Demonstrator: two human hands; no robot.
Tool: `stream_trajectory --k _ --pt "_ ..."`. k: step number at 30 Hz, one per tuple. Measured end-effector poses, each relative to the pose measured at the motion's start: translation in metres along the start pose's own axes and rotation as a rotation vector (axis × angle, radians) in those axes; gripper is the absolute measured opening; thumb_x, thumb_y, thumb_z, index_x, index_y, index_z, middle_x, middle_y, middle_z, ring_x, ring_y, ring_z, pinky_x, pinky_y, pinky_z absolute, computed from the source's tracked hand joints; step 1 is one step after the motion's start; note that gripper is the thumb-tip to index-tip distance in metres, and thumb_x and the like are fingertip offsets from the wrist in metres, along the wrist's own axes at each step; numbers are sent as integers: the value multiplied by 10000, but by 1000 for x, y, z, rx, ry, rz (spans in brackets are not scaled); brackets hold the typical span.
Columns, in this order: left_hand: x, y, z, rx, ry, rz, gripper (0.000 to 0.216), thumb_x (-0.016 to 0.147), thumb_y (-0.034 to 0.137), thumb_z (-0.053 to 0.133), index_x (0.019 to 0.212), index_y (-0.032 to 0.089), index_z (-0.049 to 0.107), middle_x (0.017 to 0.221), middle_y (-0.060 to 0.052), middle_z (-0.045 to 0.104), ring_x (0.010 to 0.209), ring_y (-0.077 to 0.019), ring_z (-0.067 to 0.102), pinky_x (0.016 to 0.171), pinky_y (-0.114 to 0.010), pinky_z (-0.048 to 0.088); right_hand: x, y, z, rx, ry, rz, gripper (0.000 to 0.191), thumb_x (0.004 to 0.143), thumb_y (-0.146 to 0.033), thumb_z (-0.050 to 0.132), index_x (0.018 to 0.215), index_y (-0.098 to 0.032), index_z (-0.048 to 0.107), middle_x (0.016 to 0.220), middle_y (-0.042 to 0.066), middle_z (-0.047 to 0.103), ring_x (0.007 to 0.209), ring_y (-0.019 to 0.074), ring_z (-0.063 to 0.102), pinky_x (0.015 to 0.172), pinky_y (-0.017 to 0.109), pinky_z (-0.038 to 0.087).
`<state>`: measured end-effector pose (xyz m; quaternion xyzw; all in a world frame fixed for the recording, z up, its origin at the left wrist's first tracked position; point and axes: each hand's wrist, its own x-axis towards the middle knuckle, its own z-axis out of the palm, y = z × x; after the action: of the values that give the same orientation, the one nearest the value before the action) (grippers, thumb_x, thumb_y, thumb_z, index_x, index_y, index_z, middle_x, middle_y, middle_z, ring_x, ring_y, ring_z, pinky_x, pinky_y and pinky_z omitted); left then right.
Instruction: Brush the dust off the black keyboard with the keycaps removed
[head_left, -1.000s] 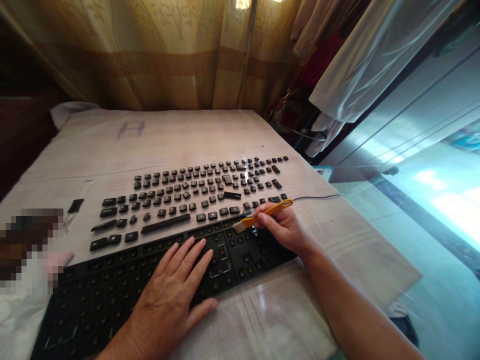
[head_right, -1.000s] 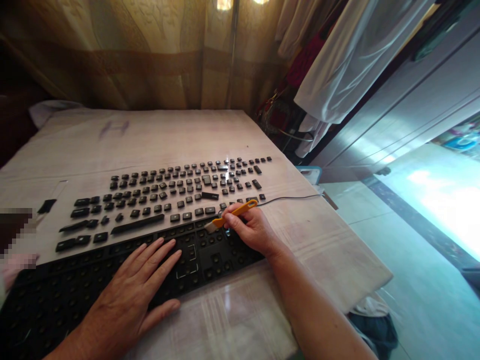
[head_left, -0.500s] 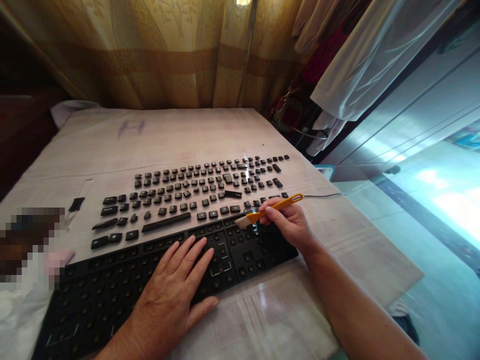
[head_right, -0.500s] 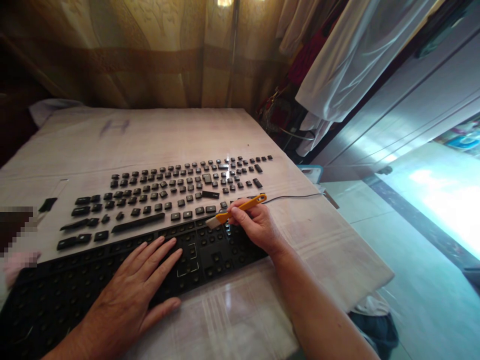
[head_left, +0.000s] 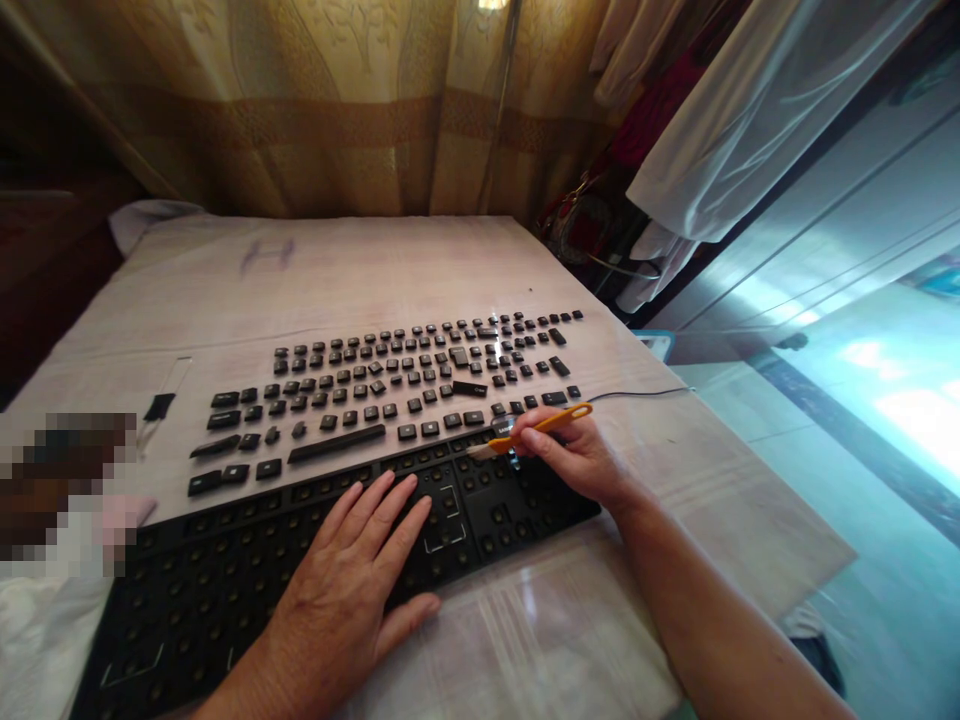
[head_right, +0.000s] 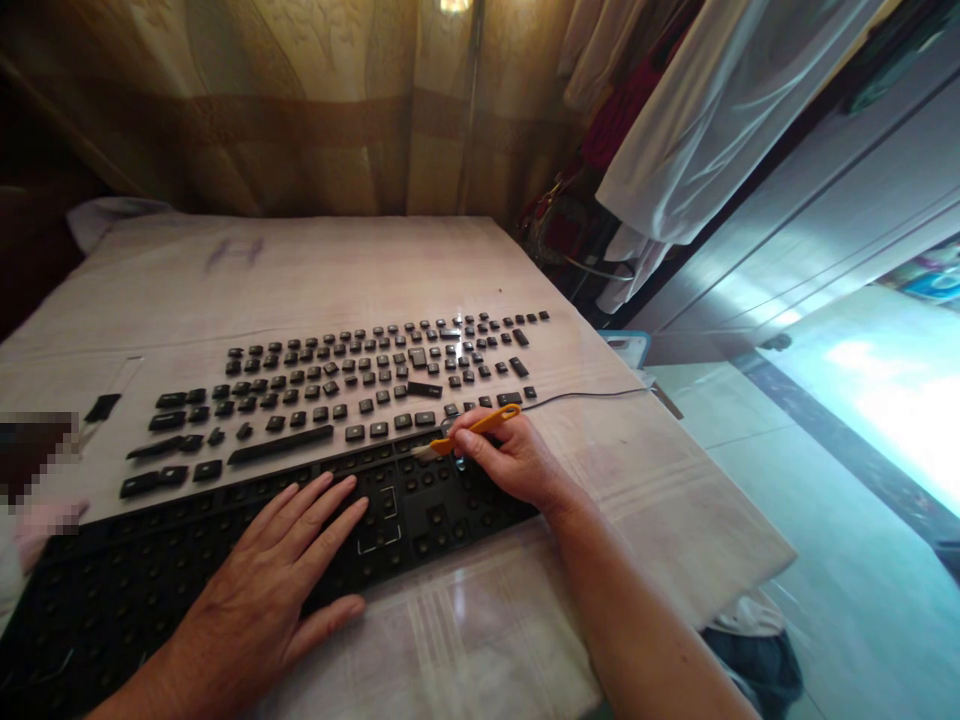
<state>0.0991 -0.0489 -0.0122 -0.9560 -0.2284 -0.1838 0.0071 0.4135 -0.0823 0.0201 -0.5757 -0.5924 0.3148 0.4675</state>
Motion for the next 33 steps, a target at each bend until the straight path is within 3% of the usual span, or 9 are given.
stream_trajectory --k 3,9,19,25,33 --pt "1 0 0 13 1 3 693 964 635 495 1523 228 453 1528 -108 548 1399 -317 513 1157 -499 407 0 0 -1 49 -6 13 418 921 -597 637 852 -193 716 728 32 711 649 172 682 637 299 571" --pt "1 1 -1 37 3 10 686 965 651 478 1506 230 472 1517 -101 561 1395 -308 518 1162 -492 400 0 0 -1 80 113 19 445 906 -632 643 882 -194 723 691 32 711 620 176 687 632 311 587" --pt "2 2 -3 64 -1 19 672 980 637 456 1496 208 485 1511 -113 565 1396 -311 516 1157 -493 399 -1 3 -1 17 12 -16 401 945 -569 620 845 -192 712 754 37 714 663 172 678 650 297 564" --pt "3 2 -3 76 5 34 678 985 631 449 1502 193 473 1511 -117 563 1389 -309 521 1141 -493 410 -2 3 1 119 70 -20 387 939 -569 646 881 -195 728 700 22 713 612 157 679 603 273 567" --pt "2 2 -2 48 -10 15 680 978 631 469 1513 212 464 1528 -112 548 1402 -315 510 1159 -497 397 -3 1 11 63 43 -88 308 964 -494 638 908 -204 725 787 34 754 655 165 722 707 315 600"
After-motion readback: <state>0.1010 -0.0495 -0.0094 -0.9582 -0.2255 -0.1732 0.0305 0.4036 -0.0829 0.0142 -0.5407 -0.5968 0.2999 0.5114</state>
